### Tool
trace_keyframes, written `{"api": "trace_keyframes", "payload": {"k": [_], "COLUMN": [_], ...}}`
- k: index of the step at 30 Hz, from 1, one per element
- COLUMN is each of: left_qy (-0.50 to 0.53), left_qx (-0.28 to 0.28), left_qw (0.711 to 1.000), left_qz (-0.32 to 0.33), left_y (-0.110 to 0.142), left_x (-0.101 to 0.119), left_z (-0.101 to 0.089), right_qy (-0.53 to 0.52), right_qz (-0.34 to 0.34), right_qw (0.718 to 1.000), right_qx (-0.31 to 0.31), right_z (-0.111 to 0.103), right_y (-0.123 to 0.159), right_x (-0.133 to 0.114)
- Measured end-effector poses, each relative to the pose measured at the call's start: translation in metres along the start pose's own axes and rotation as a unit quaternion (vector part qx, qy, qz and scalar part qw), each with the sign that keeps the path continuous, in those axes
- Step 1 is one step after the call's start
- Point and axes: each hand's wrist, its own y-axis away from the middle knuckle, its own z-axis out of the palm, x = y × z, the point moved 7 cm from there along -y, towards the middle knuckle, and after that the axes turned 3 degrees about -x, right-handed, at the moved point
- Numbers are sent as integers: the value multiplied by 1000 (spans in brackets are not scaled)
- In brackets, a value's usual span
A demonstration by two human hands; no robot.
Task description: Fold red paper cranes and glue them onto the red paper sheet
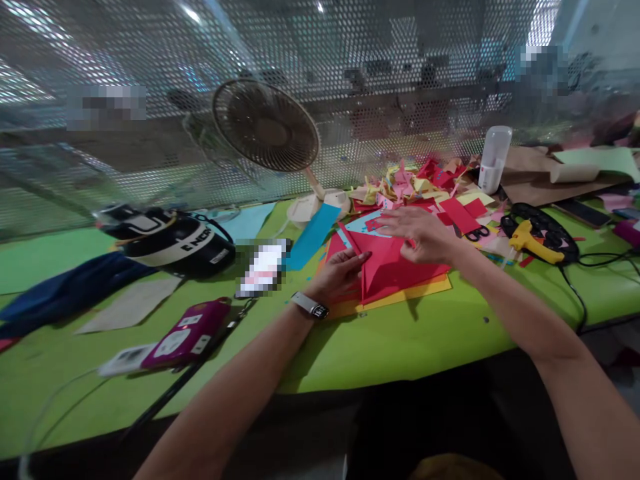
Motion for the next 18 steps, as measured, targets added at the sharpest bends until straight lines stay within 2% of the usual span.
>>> {"api": "trace_keyframes", "payload": {"k": [4, 6, 13, 18], "left_qy": [6, 4, -6, -15], "left_qx": [-29, -41, -49, -61], "left_qw": [1000, 999, 999, 998], "left_qz": [6, 13, 9, 17], "left_y": [1, 0, -2, -3], "left_x": [-1, -1, -2, -6], "left_z": [9, 10, 3, 7], "right_qy": [24, 30, 31, 28], "right_qz": [-82, -105, -89, -65], "right_qw": [992, 985, 984, 985], "right_qx": [-95, -133, -151, -160], "right_z": [31, 42, 44, 55], "right_y": [-5, -5, -3, -3], "right_x": [-40, -51, -44, -44]}}
